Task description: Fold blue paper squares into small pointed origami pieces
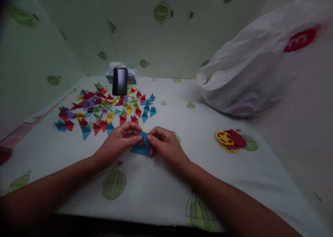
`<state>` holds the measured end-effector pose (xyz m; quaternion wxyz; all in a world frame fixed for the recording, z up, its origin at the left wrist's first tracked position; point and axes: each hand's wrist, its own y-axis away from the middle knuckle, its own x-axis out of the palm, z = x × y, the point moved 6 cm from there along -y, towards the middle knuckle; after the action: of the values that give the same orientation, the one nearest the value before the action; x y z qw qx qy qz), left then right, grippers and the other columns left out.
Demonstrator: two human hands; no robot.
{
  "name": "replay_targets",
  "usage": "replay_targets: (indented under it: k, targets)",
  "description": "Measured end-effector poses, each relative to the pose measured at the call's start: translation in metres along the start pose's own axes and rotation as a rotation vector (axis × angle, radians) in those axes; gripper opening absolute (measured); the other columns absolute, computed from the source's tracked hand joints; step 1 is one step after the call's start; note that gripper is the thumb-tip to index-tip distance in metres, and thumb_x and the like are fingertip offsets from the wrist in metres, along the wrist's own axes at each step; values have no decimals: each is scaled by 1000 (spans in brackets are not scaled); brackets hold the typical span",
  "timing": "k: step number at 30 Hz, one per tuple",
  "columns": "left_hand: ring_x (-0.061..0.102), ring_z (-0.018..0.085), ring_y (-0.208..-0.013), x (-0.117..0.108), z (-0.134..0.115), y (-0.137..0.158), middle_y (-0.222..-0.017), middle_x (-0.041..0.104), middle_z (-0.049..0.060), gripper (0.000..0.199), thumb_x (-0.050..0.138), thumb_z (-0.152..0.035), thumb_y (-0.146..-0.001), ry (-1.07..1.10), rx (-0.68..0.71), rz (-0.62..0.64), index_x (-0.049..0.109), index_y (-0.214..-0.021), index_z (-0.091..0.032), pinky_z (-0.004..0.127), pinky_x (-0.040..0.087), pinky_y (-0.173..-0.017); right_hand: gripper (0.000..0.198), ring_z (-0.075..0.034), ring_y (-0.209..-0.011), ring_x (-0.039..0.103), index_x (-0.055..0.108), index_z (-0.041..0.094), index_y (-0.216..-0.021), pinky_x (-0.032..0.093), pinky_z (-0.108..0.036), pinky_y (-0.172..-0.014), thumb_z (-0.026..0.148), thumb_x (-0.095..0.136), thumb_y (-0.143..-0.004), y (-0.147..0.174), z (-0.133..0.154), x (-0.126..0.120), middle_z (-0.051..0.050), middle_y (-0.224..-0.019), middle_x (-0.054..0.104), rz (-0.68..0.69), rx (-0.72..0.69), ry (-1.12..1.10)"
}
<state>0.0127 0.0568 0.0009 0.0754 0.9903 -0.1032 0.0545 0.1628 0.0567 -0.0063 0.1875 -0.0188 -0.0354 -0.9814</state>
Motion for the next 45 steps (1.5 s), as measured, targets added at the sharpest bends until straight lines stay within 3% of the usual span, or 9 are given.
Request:
replay_targets:
  k: [14, 21, 26, 32, 45]
  targets:
    - [60, 10, -76, 4, -7, 4, -79, 62, -2, 26, 77, -19, -72, -35, 50, -4, 59, -89, -16, 23, 50, -72, 25, -10, -46, 52, 55, 19, -74, 41, -24, -51, 39, 64, -87, 3, 1, 1, 4, -50, 59, -44, -13, 81]
    - [61, 9, -73, 4, -7, 2, -80, 61, -3, 32, 80, -22, -71, -12, 20, 51, 56, -92, -17, 24, 50, -71, 16, -12, -48, 58, 57, 21, -101, 46, -26, -53, 29, 63, -89, 1, 5, 2, 7, -58, 60, 24, -124, -7]
    - [59, 9, -75, 5, -9, 1, -81, 60, -3, 31, 79, -17, -71, -22, 50, 84, 55, -92, -17, 22, 47, -69, 9, -11, -49, 57, 59, 19, -91, 46, -26, -53, 27, 62, -88, 0, 6, 3, 5, -59, 60, 69, -108, 32]
    - [57, 8, -72, 7, -11, 1, -79, 60, -4, 30, 75, -15, -73, -47, 61, 125, 54, -94, -17, 22, 45, -66, 8, -12, -52, 57, 57, 18, -93, 46, -26, -56, 25, 58, -90, 1, 8, 4, 4, -58, 60, 100, -92, 71]
    - [56, 7, -71, 10, -9, 1, -77, 59, -4, 30, 76, -15, -73, -18, 38, 203, 53, -94, -16, 22, 44, -65, 7, -12, -60, 54, 51, 20, -87, 44, -26, -59, 24, 51, -93, 0, 11, 7, 2, -69, 56, 162, -187, 217]
